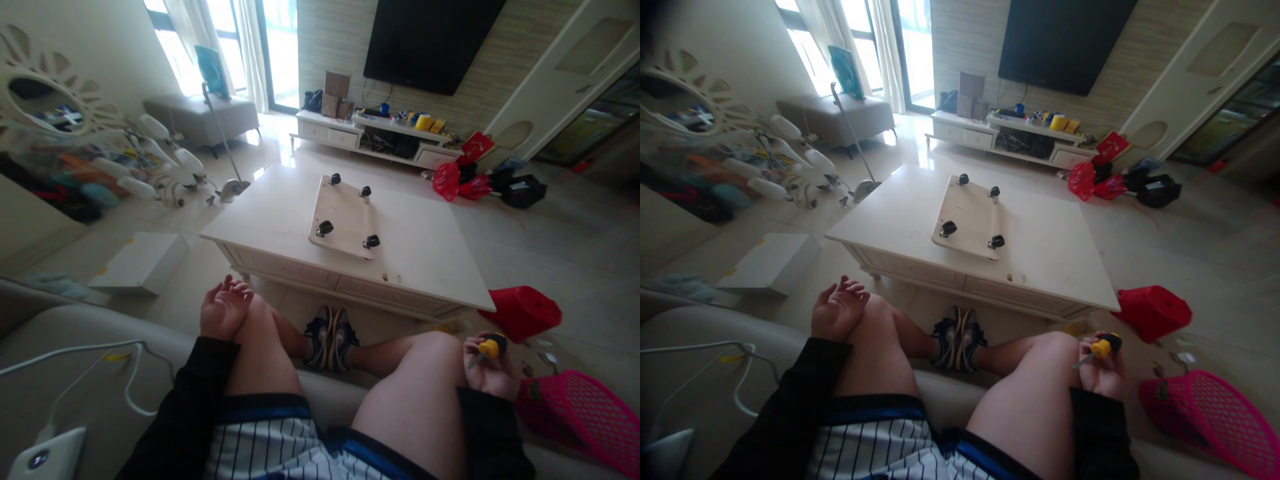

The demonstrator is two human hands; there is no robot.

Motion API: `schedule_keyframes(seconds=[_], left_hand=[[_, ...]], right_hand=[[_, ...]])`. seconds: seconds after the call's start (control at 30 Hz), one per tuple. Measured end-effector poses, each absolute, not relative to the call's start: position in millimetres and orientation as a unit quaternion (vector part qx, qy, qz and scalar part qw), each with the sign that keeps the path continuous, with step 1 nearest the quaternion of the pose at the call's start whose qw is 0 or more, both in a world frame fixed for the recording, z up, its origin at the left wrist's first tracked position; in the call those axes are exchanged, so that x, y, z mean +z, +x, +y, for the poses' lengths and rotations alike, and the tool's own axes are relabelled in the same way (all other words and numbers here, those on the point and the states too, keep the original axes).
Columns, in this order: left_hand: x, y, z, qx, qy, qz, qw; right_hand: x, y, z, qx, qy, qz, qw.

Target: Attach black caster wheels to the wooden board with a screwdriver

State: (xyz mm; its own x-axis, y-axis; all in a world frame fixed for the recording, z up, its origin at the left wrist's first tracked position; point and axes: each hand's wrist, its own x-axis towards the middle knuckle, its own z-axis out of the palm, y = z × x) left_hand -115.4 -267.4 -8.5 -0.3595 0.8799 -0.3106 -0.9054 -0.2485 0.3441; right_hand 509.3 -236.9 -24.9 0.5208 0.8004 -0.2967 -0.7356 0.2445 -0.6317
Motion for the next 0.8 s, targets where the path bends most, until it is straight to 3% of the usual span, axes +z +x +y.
schedule_keyframes(seconds=[0.8], left_hand=[[-7.8,-115.5,-267.6,0.789,-0.029,0.238,0.566]], right_hand=[[-17.0,503.1,-238.1,0.474,-0.380,-0.040,0.793]])
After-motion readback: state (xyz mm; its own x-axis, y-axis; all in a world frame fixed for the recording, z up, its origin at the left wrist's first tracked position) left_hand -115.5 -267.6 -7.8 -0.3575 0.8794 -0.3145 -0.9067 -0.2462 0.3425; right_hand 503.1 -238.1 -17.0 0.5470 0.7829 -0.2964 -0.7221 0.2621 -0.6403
